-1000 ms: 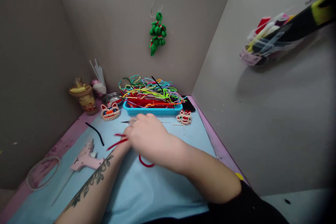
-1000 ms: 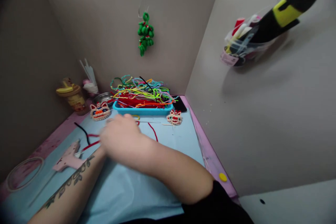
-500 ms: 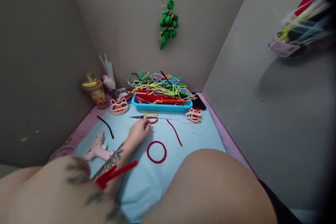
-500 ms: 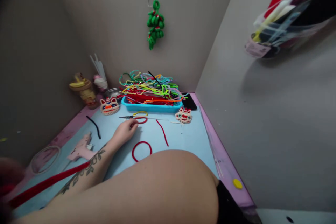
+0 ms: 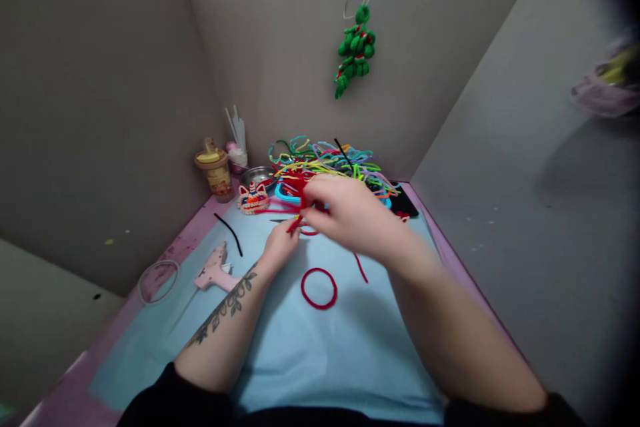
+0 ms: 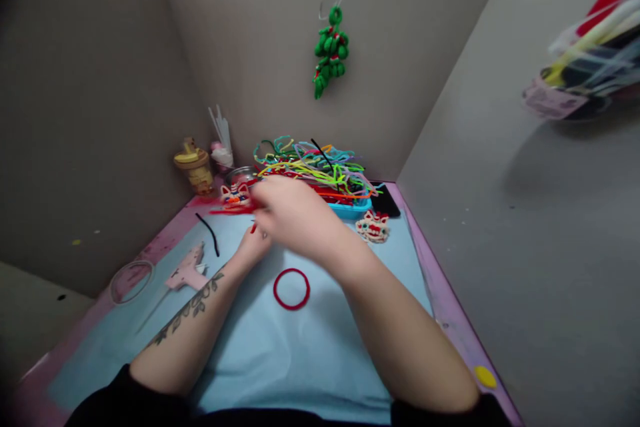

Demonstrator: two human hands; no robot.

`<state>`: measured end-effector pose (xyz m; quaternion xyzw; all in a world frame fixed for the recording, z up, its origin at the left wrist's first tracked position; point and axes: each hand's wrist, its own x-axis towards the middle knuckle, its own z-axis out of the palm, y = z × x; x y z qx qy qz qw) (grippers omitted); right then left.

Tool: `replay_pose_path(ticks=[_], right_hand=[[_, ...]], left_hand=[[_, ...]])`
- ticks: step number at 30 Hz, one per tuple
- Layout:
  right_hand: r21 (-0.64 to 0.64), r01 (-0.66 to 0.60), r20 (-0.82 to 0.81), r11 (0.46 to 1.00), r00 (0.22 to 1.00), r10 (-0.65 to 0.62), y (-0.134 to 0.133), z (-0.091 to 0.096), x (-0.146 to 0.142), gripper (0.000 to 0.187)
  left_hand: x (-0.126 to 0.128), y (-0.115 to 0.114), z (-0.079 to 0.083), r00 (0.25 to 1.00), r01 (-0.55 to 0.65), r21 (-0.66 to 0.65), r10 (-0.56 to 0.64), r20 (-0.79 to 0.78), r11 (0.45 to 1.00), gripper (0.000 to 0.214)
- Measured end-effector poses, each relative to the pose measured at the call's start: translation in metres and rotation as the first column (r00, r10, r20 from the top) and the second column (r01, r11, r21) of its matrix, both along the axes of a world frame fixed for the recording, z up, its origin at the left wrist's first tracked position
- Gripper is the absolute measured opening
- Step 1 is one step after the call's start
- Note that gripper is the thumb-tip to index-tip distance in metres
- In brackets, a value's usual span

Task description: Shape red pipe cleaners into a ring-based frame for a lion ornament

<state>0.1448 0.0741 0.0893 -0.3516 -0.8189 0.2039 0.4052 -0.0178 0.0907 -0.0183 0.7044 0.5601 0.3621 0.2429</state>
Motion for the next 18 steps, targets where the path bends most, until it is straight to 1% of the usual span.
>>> replay_pose_path(ticks=[1,2,3,4,5,6,7,8,9,11,13,15,18], right_hand=[[-0.182,0.049,-0.124,0.982,0.990,-0.072,0.004,-0.006,0.007,0.015],[-0.411,0.067,-0.258,0.909,0.948,-0.187,0.007,-0.016,0.014,0.017],[-0.598,0.070,-0.345,0.798,0.877,-0.336,0.009,-0.029,0.020,0.021],[-0.726,0.041,-0.387,0.687,0.802,-0.456,0.009,-0.044,0.025,0.024],[-0.790,-0.003,-0.412,0.613,0.744,-0.527,0.008,-0.059,0.030,0.024],[-0.824,-0.047,-0.423,0.565,0.714,-0.557,0.006,-0.074,0.033,0.025],[-0.840,-0.080,-0.429,0.536,0.702,-0.568,0.003,-0.087,0.035,0.026],[-0.848,-0.091,-0.426,0.522,0.703,-0.570,0.000,-0.098,0.035,0.026],[-0.848,-0.092,-0.424,0.522,0.709,-0.563,-0.003,-0.106,0.035,0.025],[-0.841,-0.076,-0.411,0.536,0.732,-0.542,-0.008,-0.114,0.034,0.024],[-0.832,-0.070,-0.402,0.550,0.760,-0.511,-0.012,-0.117,0.032,0.023],[-0.816,-0.081,-0.414,0.572,0.773,-0.482,-0.014,-0.117,0.031,0.022],[-0.772,-0.108,-0.465,0.627,0.769,-0.439,-0.014,-0.118,0.030,0.021]], left_hand=[[-0.001,0.002,0.000,0.999,-0.012,-0.019,0.013,0.037,1.000,0.028],[-0.001,0.004,0.000,0.996,-0.020,-0.048,0.024,0.089,0.999,0.027],[-0.001,0.006,0.000,0.987,-0.018,-0.086,0.031,0.157,0.996,0.026],[0.000,0.006,0.001,0.972,0.003,-0.129,0.028,0.235,0.992,0.026],[0.002,0.006,0.002,0.950,0.041,-0.171,0.015,0.312,0.984,0.027],[0.003,0.005,0.004,0.924,0.088,-0.189,-0.010,0.382,0.978,0.031],[0.005,0.003,0.007,0.902,0.150,-0.209,-0.047,0.429,0.966,0.037],[0.007,0.001,0.009,0.884,0.196,-0.226,-0.072,0.462,0.954,0.042],[0.009,-0.002,0.012,0.877,0.228,-0.235,-0.095,0.470,0.945,0.045],[0.013,-0.007,0.016,0.886,0.282,-0.215,-0.167,0.432,0.935,0.042],[0.016,-0.009,0.016,0.898,0.337,-0.212,-0.246,0.364,0.917,0.038],[0.019,-0.010,0.011,0.895,0.388,-0.238,-0.302,0.328,0.890,0.035],[0.023,-0.009,0.001,0.878,0.425,-0.277,-0.318,0.359,0.862,0.035]])
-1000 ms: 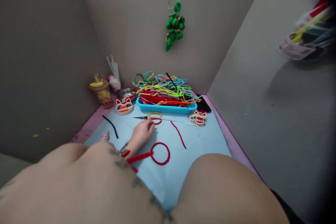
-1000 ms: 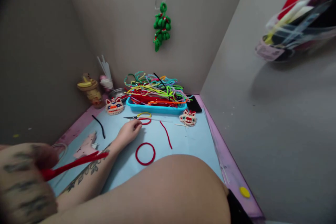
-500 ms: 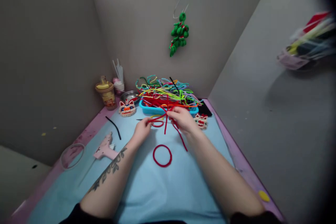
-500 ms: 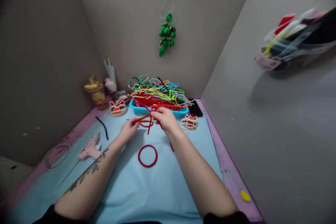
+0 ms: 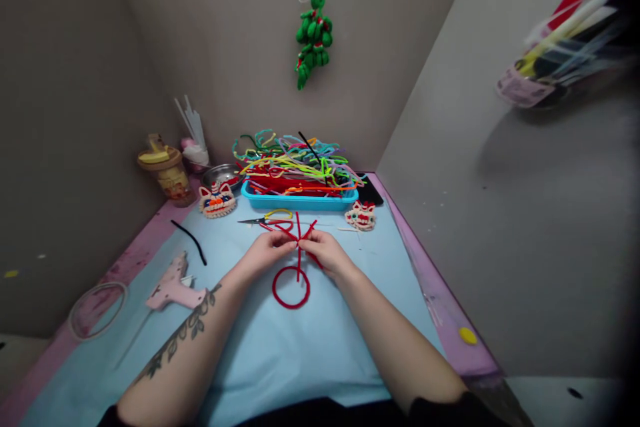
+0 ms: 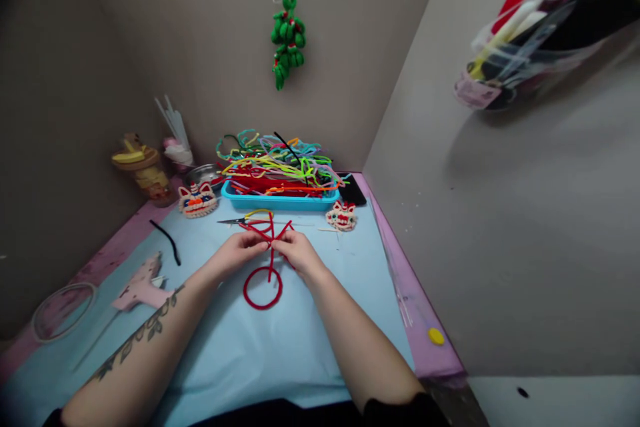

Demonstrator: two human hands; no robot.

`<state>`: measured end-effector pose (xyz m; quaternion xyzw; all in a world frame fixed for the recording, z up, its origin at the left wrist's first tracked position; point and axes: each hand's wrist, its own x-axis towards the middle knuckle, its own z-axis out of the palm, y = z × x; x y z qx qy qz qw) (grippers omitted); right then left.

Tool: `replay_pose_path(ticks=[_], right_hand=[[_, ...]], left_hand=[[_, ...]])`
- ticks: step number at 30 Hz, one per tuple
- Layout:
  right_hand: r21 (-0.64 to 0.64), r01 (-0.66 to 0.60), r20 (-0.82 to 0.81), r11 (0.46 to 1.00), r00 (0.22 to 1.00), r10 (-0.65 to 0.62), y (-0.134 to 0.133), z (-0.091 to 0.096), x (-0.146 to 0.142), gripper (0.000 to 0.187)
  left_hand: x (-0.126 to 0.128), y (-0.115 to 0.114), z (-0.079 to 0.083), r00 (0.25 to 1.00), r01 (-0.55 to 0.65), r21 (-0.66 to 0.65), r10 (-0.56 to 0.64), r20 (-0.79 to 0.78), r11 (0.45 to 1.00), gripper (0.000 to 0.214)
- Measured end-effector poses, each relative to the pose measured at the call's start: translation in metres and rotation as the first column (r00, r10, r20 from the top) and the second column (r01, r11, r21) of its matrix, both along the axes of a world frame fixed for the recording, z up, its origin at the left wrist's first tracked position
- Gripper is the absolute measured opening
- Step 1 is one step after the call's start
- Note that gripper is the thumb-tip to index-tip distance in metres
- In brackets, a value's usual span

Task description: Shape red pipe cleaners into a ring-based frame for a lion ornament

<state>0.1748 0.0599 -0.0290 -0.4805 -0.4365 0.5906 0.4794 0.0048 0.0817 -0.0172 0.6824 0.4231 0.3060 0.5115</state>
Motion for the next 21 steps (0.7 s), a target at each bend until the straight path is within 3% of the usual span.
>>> replay_pose_path(ticks=[4,9,14,21], right_hand=[[0.038,-0.009,0.058,0.999,0.998,0.007,0.0008,-0.0035,-0.0010,0.021],[0.070,0.014,0.124,0.997,0.992,-0.023,0.0014,-0.0044,-0.0001,0.022],[0.073,-0.013,0.070,0.997,0.998,0.008,0.0004,-0.0035,0.0013,0.021],[0.047,0.000,0.025,0.999,1.000,-0.001,-0.0010,-0.0033,-0.0015,0.020]], left_hand=[[0.0060,-0.0011,-0.0074,0.998,-0.050,-0.068,0.053,0.041,0.996,0.034],[0.0104,-0.0048,-0.0033,0.994,-0.096,-0.101,0.100,0.035,0.990,0.033],[0.0114,-0.0074,0.0015,0.993,-0.097,-0.115,0.105,0.062,0.989,0.035],[0.0104,-0.0046,-0.0061,0.985,-0.116,-0.131,0.132,0.114,0.984,0.034]])
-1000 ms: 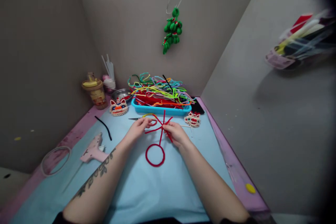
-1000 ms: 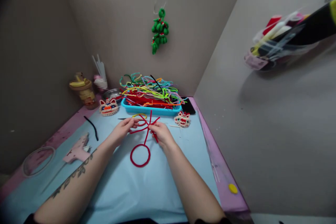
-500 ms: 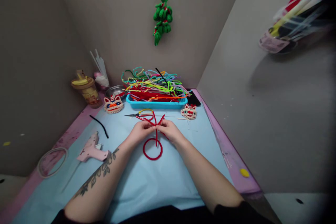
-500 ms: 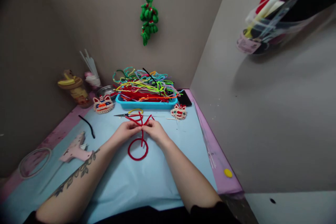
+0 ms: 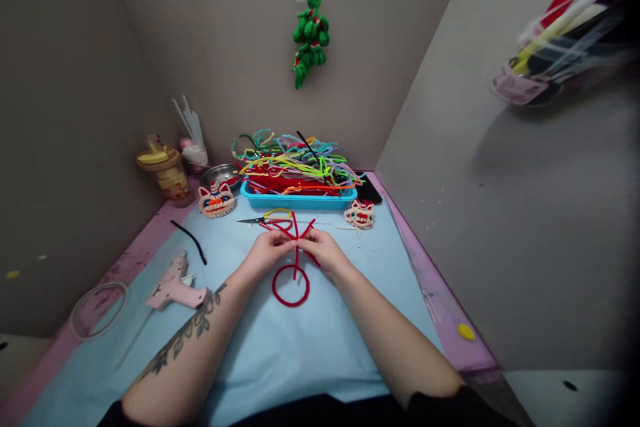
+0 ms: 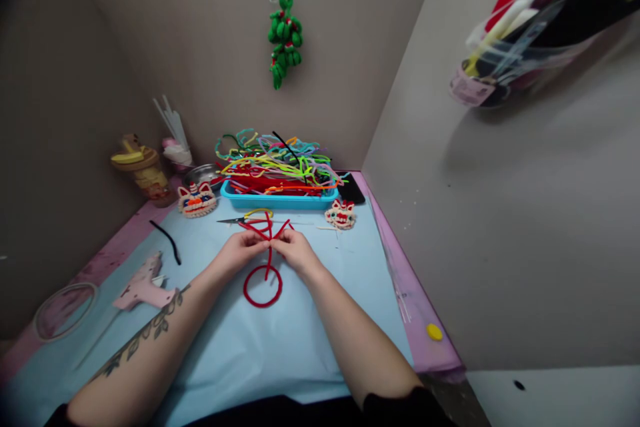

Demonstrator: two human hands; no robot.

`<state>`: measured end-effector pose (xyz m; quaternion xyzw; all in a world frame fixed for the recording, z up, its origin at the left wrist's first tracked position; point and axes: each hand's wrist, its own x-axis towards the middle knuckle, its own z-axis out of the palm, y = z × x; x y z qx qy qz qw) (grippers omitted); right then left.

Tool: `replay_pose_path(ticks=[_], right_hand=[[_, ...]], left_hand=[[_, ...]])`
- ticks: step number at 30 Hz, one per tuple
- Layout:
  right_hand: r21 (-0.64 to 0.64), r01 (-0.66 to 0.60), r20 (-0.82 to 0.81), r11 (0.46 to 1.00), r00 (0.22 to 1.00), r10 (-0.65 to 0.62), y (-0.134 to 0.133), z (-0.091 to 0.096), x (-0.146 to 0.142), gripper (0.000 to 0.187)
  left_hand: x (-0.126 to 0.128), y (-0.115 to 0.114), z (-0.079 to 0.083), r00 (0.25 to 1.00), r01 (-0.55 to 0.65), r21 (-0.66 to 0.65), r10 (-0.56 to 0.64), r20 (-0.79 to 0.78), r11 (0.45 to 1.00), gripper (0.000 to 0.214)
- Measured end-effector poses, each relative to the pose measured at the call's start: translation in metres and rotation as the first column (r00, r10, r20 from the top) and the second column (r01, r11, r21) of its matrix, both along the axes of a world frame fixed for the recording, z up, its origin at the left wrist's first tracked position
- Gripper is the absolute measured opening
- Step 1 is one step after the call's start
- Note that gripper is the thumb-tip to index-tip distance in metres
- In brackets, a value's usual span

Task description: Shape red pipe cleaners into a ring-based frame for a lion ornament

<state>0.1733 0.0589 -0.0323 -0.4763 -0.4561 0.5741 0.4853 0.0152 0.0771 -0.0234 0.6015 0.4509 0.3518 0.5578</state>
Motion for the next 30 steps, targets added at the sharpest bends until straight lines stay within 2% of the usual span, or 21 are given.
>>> replay_pose_path(ticks=[4,13,14,16,18,19,20,22,25,28,30], right_hand=[[-0.026,0.019,0.002,0.999,1.000,-0.019,0.000,0.000,-0.001,0.021],[0.040,0.024,0.144,0.999,0.989,-0.029,0.000,-0.003,0.000,0.022],[0.047,0.018,0.149,0.999,0.988,-0.024,0.001,-0.004,0.000,0.022],[0.047,0.011,0.161,0.999,0.987,-0.019,0.002,-0.006,0.002,0.021],[0.040,0.023,0.183,0.999,0.983,-0.030,0.002,-0.007,0.004,0.021],[0.042,0.026,0.194,0.999,0.980,-0.033,0.002,-0.006,0.005,0.021],[0.048,0.024,0.201,0.999,0.979,-0.033,0.002,-0.006,0.006,0.021],[0.062,0.005,0.193,0.998,0.981,-0.017,0.001,-0.003,0.008,0.020],[0.052,-0.027,0.155,0.998,0.988,0.019,0.000,0.002,0.010,0.018],[0.040,-0.042,0.132,0.998,0.991,0.037,0.000,0.004,0.010,0.017],[0.032,-0.052,0.119,0.998,0.992,0.048,-0.001,0.005,0.011,0.017]], left_hand=[[0.000,0.000,0.001,1.000,-0.017,0.022,0.017,-0.021,1.000,0.029],[0.000,0.001,0.000,0.998,0.032,0.053,-0.029,-0.051,0.998,0.032],[0.000,0.001,0.000,0.999,0.002,0.076,0.001,-0.037,0.997,0.034],[-0.001,0.001,0.003,0.984,-0.163,0.192,0.174,-0.039,0.968,0.046],[-0.004,0.000,0.007,0.918,-0.317,0.411,0.386,-0.095,0.855,0.054],[-0.007,0.000,0.010,0.887,-0.303,0.529,0.438,-0.148,0.793,0.050],[-0.009,-0.001,0.012,0.872,-0.228,0.619,0.441,-0.215,0.752,0.043],[-0.012,-0.002,0.015,0.856,-0.020,0.698,0.373,-0.357,0.716,0.027],[-0.012,-0.004,0.015,0.816,0.189,0.694,0.282,-0.504,0.694,0.019],[-0.009,-0.007,0.015,0.779,0.305,0.679,0.236,-0.582,0.668,0.021],[-0.007,-0.008,0.015,0.773,0.337,0.666,0.208,-0.599,0.665,0.021]])
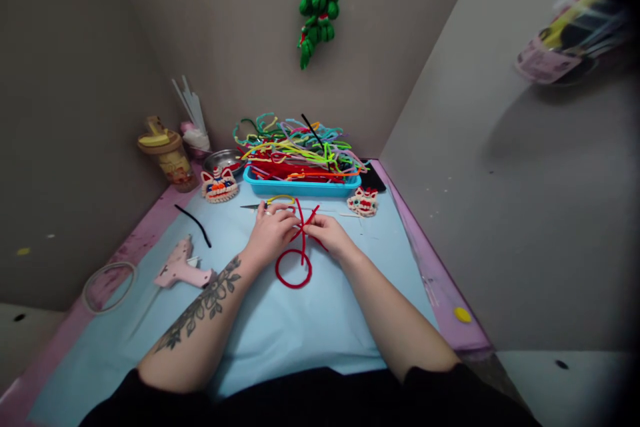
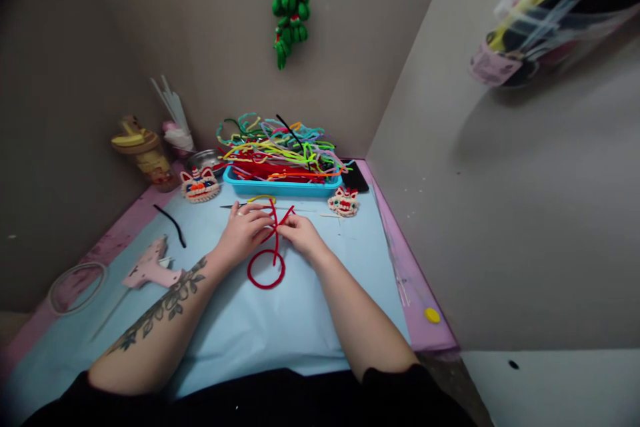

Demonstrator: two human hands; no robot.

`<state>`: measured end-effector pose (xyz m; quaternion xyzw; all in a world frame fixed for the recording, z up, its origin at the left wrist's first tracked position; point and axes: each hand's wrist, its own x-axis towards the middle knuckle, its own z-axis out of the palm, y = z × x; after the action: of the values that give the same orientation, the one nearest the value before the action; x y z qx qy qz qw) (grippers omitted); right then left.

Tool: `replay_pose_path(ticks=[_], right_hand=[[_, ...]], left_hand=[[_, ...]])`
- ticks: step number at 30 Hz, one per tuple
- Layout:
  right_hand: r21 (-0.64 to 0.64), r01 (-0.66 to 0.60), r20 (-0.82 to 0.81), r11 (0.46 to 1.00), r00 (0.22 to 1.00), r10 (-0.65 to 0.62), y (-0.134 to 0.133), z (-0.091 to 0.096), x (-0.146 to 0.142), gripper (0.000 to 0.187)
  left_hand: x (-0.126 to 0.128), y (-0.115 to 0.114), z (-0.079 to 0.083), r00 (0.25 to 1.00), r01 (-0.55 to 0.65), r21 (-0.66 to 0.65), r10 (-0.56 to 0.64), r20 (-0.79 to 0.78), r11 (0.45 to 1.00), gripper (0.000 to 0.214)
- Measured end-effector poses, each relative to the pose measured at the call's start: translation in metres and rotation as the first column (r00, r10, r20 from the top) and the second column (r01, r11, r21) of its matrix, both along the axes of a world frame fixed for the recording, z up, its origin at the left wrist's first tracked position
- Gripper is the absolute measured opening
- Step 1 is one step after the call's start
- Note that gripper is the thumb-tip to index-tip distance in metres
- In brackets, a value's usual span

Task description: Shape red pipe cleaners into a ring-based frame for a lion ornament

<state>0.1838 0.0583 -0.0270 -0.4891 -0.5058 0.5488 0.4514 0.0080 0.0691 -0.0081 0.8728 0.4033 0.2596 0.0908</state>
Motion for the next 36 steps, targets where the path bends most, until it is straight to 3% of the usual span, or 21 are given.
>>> replay_pose_path(ticks=[5,12,18,27,32,36], right_hand=[[0.009,-0.041,0.069,0.999,0.997,0.040,-0.001,0.001,0.001,0.021],[0.148,-0.093,0.268,0.985,0.962,0.051,-0.002,0.002,0.003,0.018],[0.244,-0.110,0.391,0.964,0.920,0.006,-0.006,0.008,0.004,0.017],[0.152,-0.179,0.374,0.972,0.921,0.111,-0.010,0.020,0.008,0.019],[0.107,-0.212,0.342,0.971,0.925,0.164,-0.010,0.024,0.010,0.020],[0.128,-0.217,0.341,0.968,0.926,0.163,-0.007,0.019,0.010,0.021]], left_hand=[[0.001,-0.002,0.004,0.996,-0.026,-0.110,0.036,0.085,0.994,0.018],[0.003,-0.003,0.012,0.979,-0.091,-0.310,0.142,0.146,0.946,0.014],[0.002,0.000,0.011,0.972,0.009,-0.354,0.075,0.223,0.935,0.016],[0.001,0.003,0.008,0.931,0.183,-0.492,0.011,0.366,0.851,0.021],[0.001,0.003,0.009,0.924,0.192,-0.580,0.053,0.378,0.791,0.022],[0.000,0.003,0.009,0.923,0.189,-0.576,0.056,0.380,0.796,0.021]])
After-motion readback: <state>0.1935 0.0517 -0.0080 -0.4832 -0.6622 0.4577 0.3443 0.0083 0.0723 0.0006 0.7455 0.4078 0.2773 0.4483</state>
